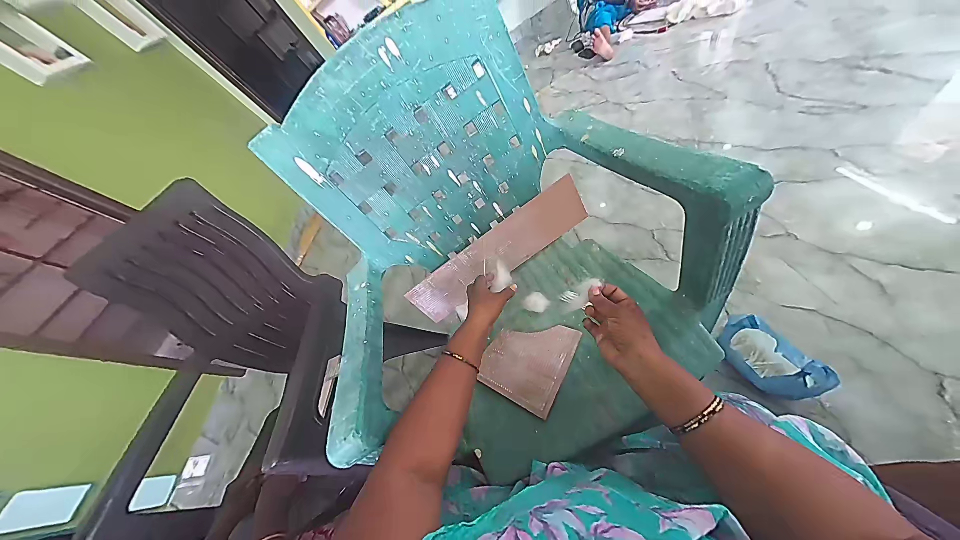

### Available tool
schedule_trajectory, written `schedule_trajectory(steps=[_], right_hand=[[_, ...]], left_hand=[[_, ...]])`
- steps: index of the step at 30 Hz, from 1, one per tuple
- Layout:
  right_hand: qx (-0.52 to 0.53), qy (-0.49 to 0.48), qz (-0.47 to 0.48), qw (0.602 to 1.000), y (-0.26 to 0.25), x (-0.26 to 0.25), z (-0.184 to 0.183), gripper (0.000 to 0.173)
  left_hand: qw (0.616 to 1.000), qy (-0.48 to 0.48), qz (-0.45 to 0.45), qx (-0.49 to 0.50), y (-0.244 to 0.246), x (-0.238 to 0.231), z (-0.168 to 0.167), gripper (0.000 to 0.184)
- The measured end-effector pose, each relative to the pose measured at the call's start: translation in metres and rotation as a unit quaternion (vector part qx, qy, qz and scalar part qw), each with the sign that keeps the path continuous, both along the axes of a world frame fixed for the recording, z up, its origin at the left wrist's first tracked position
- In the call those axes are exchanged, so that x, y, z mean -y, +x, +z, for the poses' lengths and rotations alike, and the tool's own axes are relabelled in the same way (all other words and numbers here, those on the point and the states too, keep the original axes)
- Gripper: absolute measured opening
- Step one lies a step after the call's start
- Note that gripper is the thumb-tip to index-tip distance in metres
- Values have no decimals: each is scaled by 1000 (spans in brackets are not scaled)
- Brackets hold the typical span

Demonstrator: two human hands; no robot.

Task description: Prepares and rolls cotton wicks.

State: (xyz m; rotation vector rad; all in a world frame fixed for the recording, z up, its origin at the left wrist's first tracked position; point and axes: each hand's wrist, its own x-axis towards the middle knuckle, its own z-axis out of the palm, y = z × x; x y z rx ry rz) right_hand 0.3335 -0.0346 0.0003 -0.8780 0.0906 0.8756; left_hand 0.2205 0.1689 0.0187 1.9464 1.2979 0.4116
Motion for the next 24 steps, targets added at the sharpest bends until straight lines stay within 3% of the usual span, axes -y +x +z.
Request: schedule_trajectory(steps=[3,5,9,15,20,24], right_hand=[[24,-8,17,1000,1,0,0,6],[60,-22,36,997,0,-1,-1,7],[147,-43,80,985,-6,0,-5,9],[251,-48,109,961,-24,1,-11,10],[203,-17,110,973,-39,2,-11,8],[145,-4,106,984,-46,5,-9,8]], left_hand=[[997,70,-15,23,-1,21,8,74],[994,88,-40,57,-5,42,19,64],[986,-33,-81,145,-14,82,34,27],[970,-144,-81,177,-26,116,29,12],[970,-173,-77,151,-36,131,26,19],[972,-173,-92,126,-44,137,27,11]])
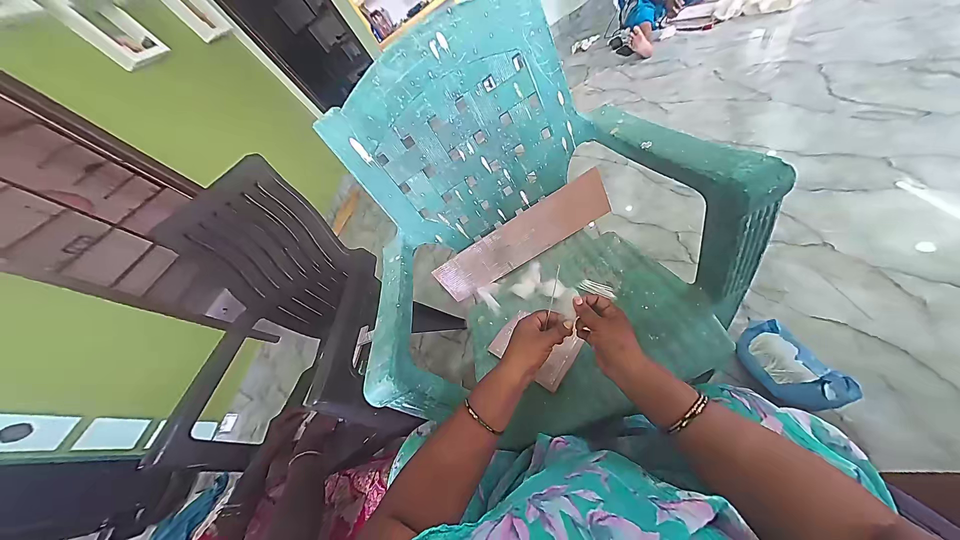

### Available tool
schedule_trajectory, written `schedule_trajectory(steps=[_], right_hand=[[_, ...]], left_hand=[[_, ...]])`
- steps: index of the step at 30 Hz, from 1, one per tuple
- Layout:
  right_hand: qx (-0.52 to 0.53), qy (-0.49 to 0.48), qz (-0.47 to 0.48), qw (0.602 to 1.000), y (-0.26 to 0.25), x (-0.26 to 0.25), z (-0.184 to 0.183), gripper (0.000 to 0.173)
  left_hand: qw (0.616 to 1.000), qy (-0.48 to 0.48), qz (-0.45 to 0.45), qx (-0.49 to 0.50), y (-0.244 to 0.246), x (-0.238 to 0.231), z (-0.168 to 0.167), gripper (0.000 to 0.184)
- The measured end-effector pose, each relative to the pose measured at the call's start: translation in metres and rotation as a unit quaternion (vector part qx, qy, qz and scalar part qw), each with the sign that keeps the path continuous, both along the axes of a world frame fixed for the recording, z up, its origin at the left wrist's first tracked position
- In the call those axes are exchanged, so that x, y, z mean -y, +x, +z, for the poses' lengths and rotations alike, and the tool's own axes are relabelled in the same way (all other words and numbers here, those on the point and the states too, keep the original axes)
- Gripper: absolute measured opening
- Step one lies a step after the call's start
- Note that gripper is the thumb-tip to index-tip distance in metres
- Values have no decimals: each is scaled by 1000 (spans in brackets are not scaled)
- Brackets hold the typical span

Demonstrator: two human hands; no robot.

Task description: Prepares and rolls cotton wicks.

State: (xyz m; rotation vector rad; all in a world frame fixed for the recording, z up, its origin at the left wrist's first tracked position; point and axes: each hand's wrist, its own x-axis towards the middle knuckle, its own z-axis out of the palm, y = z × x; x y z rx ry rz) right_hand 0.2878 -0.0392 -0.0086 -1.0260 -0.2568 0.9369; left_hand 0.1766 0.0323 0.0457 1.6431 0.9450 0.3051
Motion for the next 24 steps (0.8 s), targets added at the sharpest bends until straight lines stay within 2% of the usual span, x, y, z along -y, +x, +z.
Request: schedule_trajectory(steps=[4,7,8,12,16,19,21,24], right_hand=[[-22,-12,16,1000,0,6,7,7],[-8,-16,31,999,3,8,7,22],[-2,-20,30,999,4,7,6,22],[1,-45,-38,998,12,0,2,17],[-7,-53,-89,995,26,-4,5,15],[0,-62,-65,996,31,-6,5,7],[14,-76,-53,996,32,-8,5,4],[34,-86,-49,994,35,-7,3,5]], left_hand=[[1000,16,-5,-17,-2,-2,3,9],[999,18,-25,-29,-1,-6,2,9],[999,18,-32,-33,0,-7,2,9],[994,60,-37,-78,6,-18,2,13],[981,144,6,-127,20,-55,-5,20],[971,190,30,-142,36,-94,-18,30],[966,200,24,-159,45,-115,-26,45],[973,187,22,-133,50,-113,-26,57]])
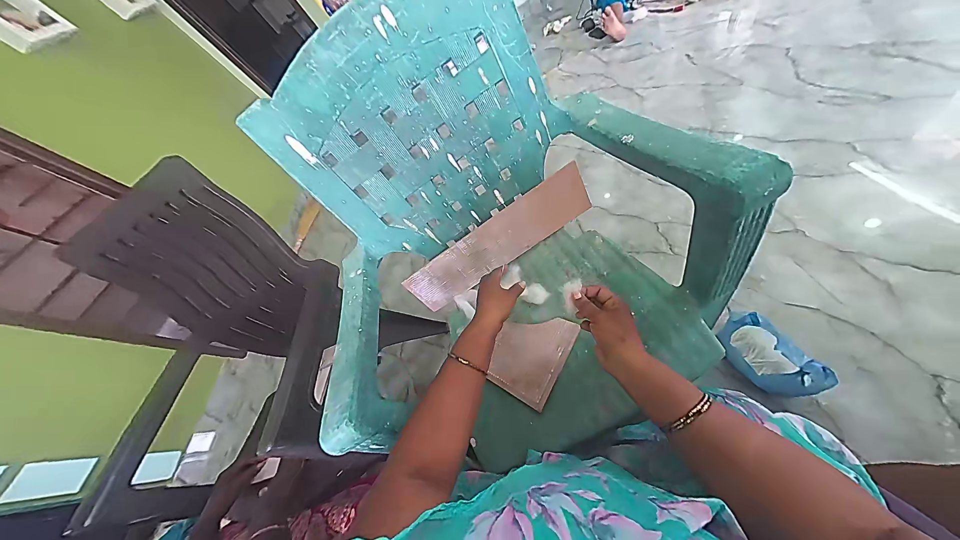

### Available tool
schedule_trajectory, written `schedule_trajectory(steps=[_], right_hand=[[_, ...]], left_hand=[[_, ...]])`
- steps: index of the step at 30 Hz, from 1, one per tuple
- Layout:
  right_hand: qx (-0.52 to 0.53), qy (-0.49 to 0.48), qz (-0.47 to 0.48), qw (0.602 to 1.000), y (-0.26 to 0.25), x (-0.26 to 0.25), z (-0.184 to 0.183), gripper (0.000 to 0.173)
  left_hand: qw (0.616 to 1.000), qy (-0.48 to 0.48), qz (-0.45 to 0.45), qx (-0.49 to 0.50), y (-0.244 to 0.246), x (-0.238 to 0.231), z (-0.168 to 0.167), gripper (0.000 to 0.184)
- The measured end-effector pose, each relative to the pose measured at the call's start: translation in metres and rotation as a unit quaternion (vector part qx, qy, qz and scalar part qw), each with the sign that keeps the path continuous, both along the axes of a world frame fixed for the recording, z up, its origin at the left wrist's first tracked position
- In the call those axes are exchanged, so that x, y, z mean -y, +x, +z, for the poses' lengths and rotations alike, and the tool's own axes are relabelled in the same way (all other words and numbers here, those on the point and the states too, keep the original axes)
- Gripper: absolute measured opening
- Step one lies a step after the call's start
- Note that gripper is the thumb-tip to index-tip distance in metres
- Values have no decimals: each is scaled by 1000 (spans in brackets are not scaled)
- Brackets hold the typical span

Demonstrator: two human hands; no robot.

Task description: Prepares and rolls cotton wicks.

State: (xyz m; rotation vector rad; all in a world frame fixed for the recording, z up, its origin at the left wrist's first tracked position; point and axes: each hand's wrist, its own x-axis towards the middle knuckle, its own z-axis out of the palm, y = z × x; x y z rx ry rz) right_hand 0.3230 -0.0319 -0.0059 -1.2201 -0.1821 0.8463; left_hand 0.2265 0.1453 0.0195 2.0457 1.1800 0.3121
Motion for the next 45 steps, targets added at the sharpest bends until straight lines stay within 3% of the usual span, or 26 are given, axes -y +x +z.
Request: schedule_trajectory(steps=[7,12,20,23,28,34,41,45], right_hand=[[71,-4,45,996,-3,0,-1,8],[109,-21,81,991,-12,4,0,10],[68,34,110,991,-20,12,2,10],[76,30,153,985,-24,14,2,9],[58,24,118,991,-25,18,-2,8],[57,18,174,983,-32,13,-1,7],[93,-24,67,993,-23,5,-3,6],[132,-54,66,988,-16,-7,3,9]], left_hand=[[976,-153,-43,150,-18,65,19,25],[974,-161,-17,156,-23,88,24,10],[969,-174,32,174,-45,103,28,9],[966,-176,31,186,-53,106,27,8],[959,-200,59,192,-64,106,23,9],[951,-235,54,195,-73,102,21,8],[935,-262,80,226,-95,94,22,8],[921,-275,105,255,-112,88,11,7]])
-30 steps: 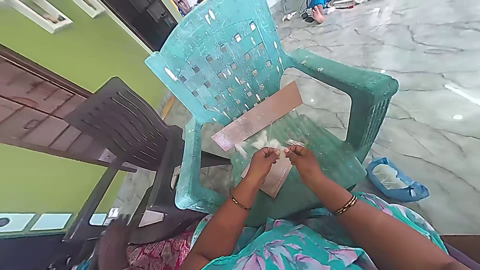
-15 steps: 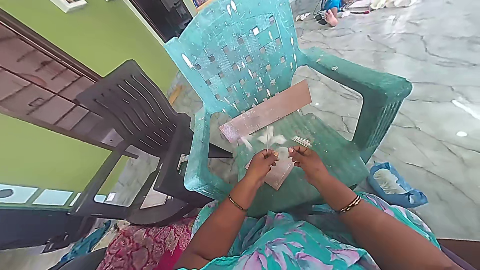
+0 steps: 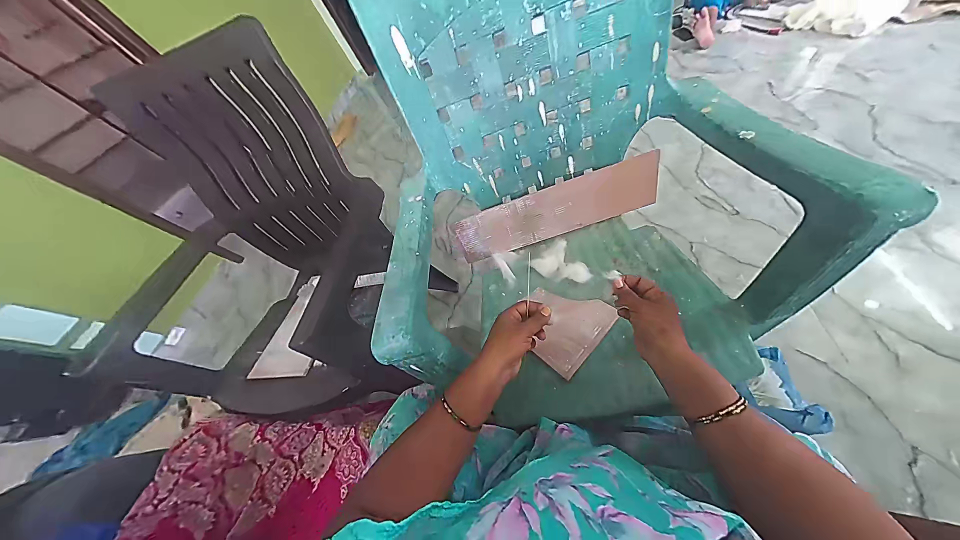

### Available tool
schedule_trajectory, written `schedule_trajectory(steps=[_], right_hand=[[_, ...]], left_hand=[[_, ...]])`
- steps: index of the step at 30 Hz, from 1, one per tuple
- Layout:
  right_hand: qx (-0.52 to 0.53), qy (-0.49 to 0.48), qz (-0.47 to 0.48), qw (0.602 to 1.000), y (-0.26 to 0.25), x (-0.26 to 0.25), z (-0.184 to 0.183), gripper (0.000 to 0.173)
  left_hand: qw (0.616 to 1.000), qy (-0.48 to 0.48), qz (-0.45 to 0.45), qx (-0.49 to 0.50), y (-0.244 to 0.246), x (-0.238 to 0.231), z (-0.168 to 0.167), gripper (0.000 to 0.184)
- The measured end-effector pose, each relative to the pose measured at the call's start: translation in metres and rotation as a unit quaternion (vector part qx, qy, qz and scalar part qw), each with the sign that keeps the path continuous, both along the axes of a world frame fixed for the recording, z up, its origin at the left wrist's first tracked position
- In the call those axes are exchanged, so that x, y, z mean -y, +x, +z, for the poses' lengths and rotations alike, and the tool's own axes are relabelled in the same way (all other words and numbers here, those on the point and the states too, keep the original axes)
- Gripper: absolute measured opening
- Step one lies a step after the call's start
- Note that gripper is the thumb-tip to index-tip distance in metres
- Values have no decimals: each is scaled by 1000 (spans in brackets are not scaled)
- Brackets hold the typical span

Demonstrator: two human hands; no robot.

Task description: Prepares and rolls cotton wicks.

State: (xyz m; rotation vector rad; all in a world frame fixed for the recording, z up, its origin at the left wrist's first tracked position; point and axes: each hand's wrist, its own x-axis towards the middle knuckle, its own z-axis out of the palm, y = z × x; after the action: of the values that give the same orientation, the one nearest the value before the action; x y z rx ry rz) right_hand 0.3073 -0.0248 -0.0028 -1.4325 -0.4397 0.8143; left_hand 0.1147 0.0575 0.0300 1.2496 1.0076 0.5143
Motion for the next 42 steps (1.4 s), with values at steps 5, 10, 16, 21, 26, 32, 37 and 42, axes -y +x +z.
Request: schedule_trajectory(steps=[5,10,16,21,26,32,37,42], right_hand=[[6,23,136,990,-28,-7,1,7],[-11,29,165,986,-55,-3,-5,8],[26,22,183,982,-53,-2,-8,11],[-21,21,195,980,-49,-4,-12,15],[-139,12,152,979,-40,-5,-8,17],[-145,29,48,988,-18,-12,-3,18],[-131,45,-32,990,7,-5,-5,14],[-125,59,-29,990,22,3,-5,16]], left_hand=[[1000,15,19,-10,-6,-9,-10,9],[1000,11,-6,-25,-7,-14,-8,20],[995,40,-80,-34,-9,-12,-5,28],[995,58,-76,-22,-11,-12,-9,12],[998,41,-52,-24,-11,-19,-11,8],[997,46,30,-60,19,-28,-12,12],[987,121,25,-104,71,-50,-23,21],[949,139,-51,-278,112,-102,-44,27]])
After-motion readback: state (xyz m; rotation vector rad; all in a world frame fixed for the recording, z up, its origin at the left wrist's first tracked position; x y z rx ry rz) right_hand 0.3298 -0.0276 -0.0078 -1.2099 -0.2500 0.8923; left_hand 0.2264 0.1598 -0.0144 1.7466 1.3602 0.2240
